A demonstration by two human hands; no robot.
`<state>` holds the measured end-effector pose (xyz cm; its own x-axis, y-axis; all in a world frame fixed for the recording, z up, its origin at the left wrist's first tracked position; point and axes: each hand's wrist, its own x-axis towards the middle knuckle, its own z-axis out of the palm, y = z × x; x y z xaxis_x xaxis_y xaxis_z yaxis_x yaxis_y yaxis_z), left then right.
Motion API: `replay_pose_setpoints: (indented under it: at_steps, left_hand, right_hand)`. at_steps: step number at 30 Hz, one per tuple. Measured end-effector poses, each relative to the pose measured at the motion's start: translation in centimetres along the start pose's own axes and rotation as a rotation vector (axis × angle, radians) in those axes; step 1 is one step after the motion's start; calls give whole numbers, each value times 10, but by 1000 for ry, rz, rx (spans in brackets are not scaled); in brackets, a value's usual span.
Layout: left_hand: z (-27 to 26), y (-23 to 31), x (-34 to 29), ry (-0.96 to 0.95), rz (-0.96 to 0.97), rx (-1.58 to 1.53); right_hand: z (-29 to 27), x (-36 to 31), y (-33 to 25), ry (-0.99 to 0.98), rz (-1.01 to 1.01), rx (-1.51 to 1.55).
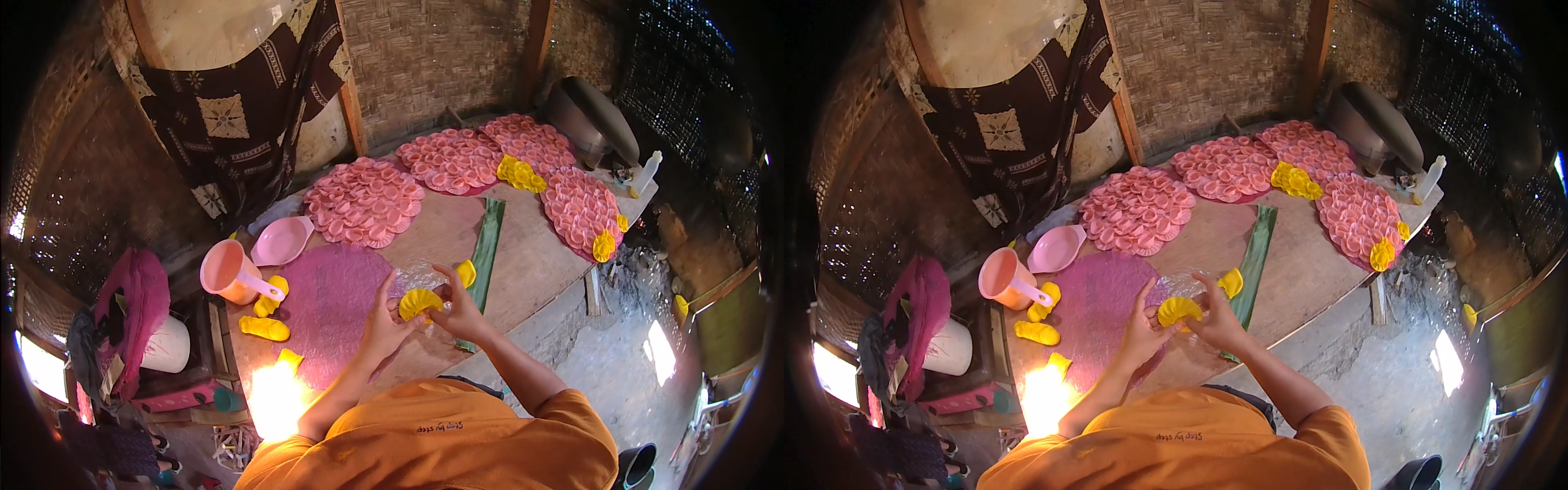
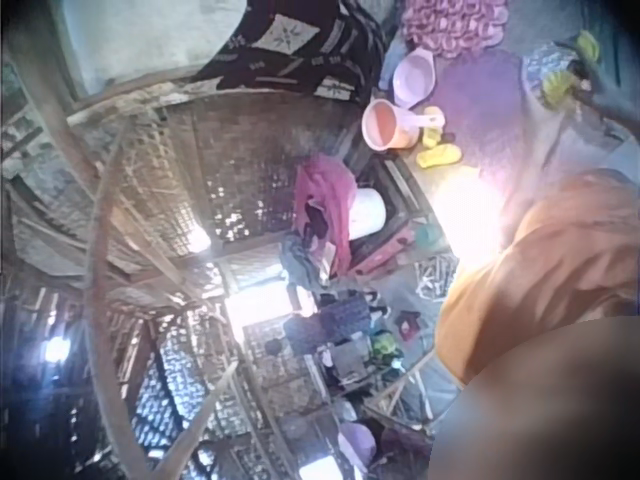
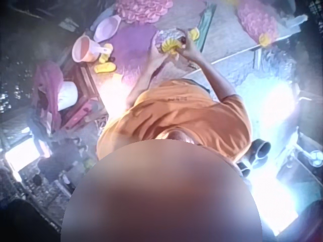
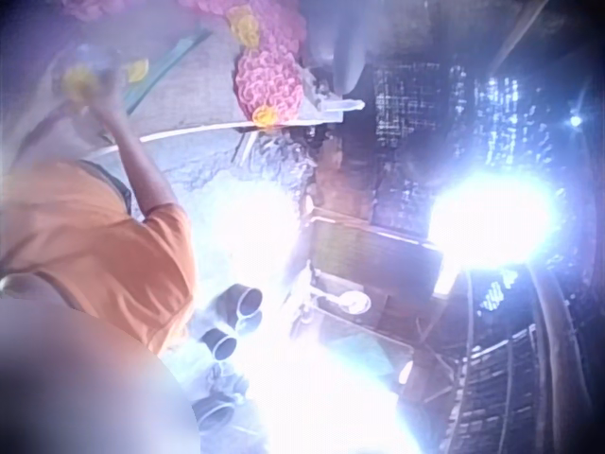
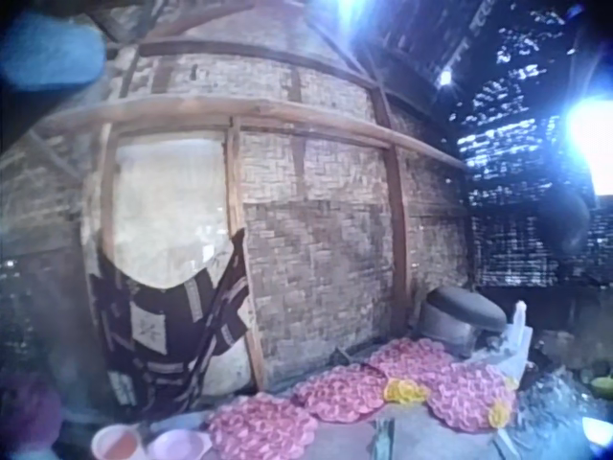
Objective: The person shapes yellow clay into small flower-like pieces and places them onto a green strip on a table. They repeatedly roll, pinch, and arrange the yellow pieces alongside existing pink flower clusters.
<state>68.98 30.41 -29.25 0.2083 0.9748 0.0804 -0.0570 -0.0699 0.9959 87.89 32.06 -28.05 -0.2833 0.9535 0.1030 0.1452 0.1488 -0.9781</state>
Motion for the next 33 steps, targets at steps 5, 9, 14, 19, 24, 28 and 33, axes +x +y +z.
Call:
replay_pose_setpoints:
  at_steps: [5,9,14,19,24,28,33]
  left_hand:
    - [-1,2,1,-21,101,69]
    - [4,-2,-1,28,11,181]
    - [25,-19,9,59,18,-220]
    - [16,-40,25,143,185,115]
    - [5,-57,24,242,207,256]
    - [6,-59,24,214,210,381]
    - [7,-49,23,208,156,403]
  right_hand:
    - [-3,-3,-9,75,-19,-173]
    - [-9,-4,-21,123,-24,-304]
    - [-28,4,-15,167,-61,-442]
    - [-114,50,28,406,57,-518]
    - [-257,107,77,775,68,-710]
    - [-316,151,112,946,355,-516]
    - [-320,178,147,1033,207,-336]
